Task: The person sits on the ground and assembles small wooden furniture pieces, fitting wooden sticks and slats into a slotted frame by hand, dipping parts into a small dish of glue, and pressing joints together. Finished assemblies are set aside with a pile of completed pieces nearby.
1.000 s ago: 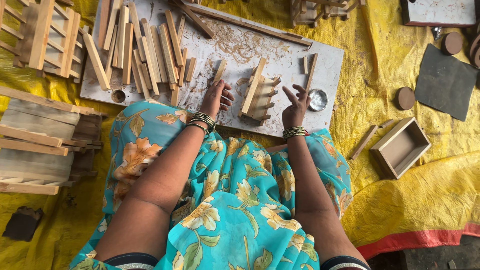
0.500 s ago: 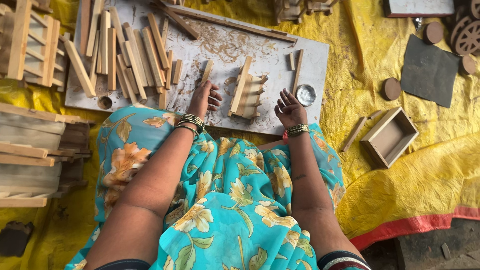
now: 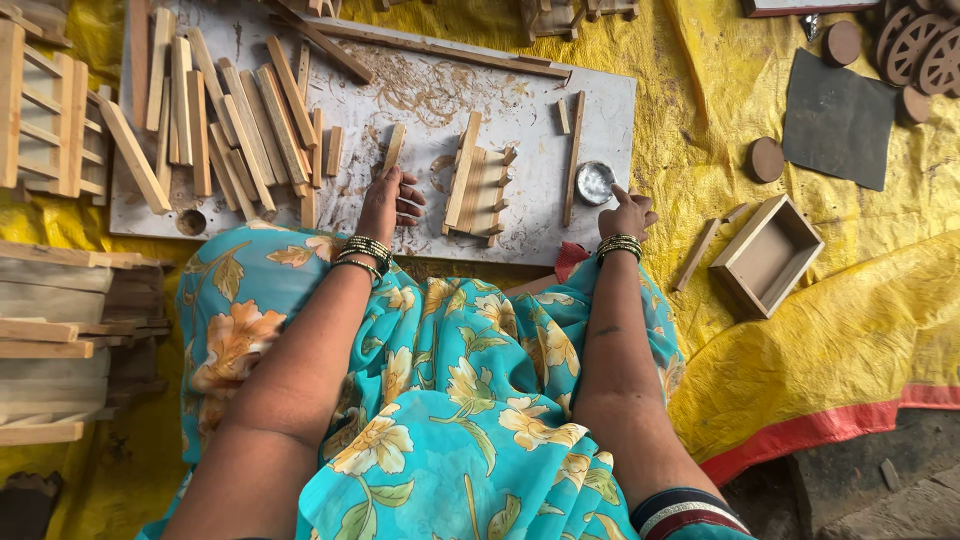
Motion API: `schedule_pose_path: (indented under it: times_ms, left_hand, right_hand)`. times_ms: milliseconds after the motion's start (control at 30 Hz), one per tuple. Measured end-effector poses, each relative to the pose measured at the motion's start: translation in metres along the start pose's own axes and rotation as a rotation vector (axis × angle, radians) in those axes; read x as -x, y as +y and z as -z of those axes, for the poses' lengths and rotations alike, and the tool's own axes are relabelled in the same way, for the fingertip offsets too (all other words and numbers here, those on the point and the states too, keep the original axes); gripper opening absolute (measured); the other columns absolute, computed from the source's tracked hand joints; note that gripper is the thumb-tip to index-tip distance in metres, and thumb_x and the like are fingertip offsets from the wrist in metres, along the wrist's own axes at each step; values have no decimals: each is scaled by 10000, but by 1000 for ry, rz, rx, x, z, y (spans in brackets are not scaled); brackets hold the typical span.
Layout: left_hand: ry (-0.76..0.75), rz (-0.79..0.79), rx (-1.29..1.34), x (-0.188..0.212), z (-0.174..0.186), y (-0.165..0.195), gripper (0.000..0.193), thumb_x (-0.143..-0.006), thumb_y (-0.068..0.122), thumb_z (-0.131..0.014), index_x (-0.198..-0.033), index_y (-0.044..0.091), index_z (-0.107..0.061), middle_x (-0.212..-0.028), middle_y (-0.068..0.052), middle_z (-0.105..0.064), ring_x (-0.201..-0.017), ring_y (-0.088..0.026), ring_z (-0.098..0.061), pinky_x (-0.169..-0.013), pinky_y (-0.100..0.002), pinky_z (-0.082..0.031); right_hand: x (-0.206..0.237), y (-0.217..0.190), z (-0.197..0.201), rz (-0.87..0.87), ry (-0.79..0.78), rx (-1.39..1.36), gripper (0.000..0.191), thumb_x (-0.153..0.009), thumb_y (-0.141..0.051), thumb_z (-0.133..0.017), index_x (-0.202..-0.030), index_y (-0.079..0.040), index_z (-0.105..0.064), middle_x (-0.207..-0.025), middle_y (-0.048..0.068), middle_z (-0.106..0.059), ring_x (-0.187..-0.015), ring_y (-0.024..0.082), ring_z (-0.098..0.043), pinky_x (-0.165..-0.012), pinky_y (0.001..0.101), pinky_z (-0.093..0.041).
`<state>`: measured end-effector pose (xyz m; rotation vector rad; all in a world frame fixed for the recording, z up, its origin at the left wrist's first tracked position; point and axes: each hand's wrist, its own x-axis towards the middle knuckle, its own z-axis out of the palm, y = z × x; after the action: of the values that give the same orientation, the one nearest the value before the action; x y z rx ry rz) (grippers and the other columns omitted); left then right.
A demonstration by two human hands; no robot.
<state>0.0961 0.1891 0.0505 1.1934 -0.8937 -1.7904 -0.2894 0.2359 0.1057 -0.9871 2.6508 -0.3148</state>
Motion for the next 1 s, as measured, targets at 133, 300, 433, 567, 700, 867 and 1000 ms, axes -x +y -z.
schedule_pose_path:
  times_ms: [133, 300, 433, 567, 700, 867, 1000]
  left_hand:
    - [9, 8, -16, 0, -1, 0, 530, -1048, 559, -380, -1139, 79, -588, -843, -59, -695, -674, -127, -670, -556, -273, -552]
    - [-3, 1, -2, 1, -2, -2, 535, -1052, 559, -386, -1139, 70, -582, -849, -63, -697, -677, -128, -664, -561, -271, -551]
    - [-7, 1, -7, 1, -2, -3, 537, -1056, 558, -380, -1144, 69, -584, -852, -60, -697, -682, -122, -667, -569, -268, -555]
    - [-5, -13, -11, 0, -1, -3, 537, -1050, 561, -381, -1149, 73, -583, -853, -58, -697, -679, -123, -667, -574, -272, -558]
    - [-8, -13, -5, 0, -2, -2, 540, -1050, 561, -388, -1150, 71, -592, -850, -56, -691, -678, -126, -664, -575, -272, -550]
    - [-8, -8, 1, 1, -4, 0, 535, -1053, 561, -388, -1138, 71, -585, -851, -54, -696, -683, -123, -665, -570, -274, -555]
    - [-2, -22, -13, 1, -5, 4, 533, -1043, 558, -393, -1137, 71, -590, -837, -54, -693, -662, -127, -661, -563, -273, -549]
  right_hand:
    - [1, -8, -2, 27, -3, 99, 665, -762, -15, -594, -1326, -355, -680, -1429, 28, -413, -1380, 283, -380, -1121, 675, -277]
    - [11, -17, 0, 6, -88, 136, 478, -801, -243, -748, -1274, -283, -687, -1436, 60, -403, -1352, 294, -417, -1116, 596, -321]
    - [20, -19, -1, 130, 59, 178, 455, -735, -285, -843, -1178, -253, -744, -1364, 58, -470, -1325, 303, -431, -1109, 555, -345]
    - [14, -18, -6, 60, 121, 125, 414, -686, -299, -897, -1068, -231, -755, -1311, 57, -489, -1293, 306, -427, -1066, 550, -363]
    - [0, -4, -2, 75, 148, -181, 348, -767, -129, -827, -1100, -210, -764, -1274, 78, -537, -1212, 311, -453, -1069, 492, -382]
    - [-10, 15, 8, -243, -387, -1401, 503, -755, 98, -524, -1163, -138, -700, -1332, 34, -646, -1004, 203, -544, -874, 444, -460]
    - [-7, 17, 11, -237, -499, -1512, 504, -779, 123, -474, -1158, -131, -688, -1256, 18, -667, -940, 187, -560, -850, 414, -489]
